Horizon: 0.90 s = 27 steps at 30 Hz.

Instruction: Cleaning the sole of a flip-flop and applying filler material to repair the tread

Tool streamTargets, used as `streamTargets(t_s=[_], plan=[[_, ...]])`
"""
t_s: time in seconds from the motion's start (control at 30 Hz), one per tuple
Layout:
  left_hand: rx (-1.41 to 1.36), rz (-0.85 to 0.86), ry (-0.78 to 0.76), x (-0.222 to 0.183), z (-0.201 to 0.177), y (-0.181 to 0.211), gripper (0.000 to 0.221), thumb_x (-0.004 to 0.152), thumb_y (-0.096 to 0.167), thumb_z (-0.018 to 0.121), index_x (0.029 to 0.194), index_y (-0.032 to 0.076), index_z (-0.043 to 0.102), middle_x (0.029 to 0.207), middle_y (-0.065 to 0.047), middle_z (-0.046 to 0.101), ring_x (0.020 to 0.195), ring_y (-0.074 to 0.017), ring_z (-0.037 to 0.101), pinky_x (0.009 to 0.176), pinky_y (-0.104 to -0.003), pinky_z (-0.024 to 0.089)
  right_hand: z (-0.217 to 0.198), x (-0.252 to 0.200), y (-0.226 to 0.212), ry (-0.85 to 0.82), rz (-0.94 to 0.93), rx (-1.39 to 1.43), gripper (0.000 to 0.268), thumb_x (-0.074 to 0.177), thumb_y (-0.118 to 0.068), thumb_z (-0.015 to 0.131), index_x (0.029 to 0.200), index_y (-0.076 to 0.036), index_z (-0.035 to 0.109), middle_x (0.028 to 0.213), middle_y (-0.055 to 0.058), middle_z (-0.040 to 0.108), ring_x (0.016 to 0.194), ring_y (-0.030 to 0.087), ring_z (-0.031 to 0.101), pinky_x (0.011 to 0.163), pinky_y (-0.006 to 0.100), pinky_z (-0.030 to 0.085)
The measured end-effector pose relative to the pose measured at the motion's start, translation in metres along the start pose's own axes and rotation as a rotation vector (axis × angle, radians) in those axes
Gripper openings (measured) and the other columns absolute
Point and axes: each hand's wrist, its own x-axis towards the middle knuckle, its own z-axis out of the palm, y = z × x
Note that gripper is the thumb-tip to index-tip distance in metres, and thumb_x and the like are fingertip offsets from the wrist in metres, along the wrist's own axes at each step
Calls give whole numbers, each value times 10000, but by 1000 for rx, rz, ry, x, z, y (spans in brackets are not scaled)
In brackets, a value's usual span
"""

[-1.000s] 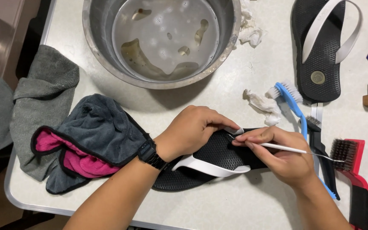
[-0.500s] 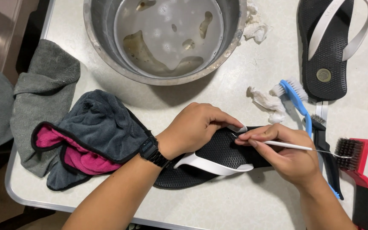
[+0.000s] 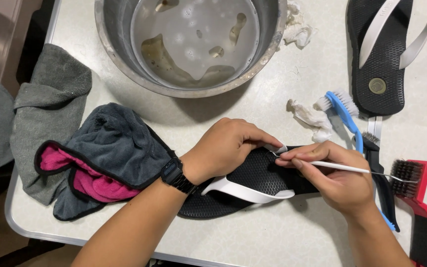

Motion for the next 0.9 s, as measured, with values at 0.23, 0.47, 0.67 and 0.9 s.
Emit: streamTargets(t_s=[0.23,0.47,0.67,0.9], plan=[[6,22,8,0,2,-4,387,891,2,527,1072,212,798,1046,22,819,999,-154,772,906,-302,570,6,-4,2,118,109,71,61,897,88,640,875,94,584,968,332,731,832,376,815,714,383,736],[-25,-8,5,0,1,0,379,894,2,542,1053,227,803,1049,40,819,1007,-134,772,904,-276,581,13,2,-13,156,75,-138,102,908,36,680,828,85,640,792,228,751,484,177,691,453,203,555],[-14,31,-8,0,-1,0,352,914,31,552,1066,234,797,1065,44,816,1018,-139,766,920,-290,558,8,-6,-1,178,56,-32,110,898,84,658,811,80,591,828,253,724,623,291,777,529,294,677],[116,159,-188,-8,-12,8,367,927,250,704,1293,264,675,1092,-35,745,1006,-228,685,911,-372,479,-17,-11,24,522,127,329,213,1056,-183,619,938,-84,471,802,161,607,538,201,651,316,210,427]])
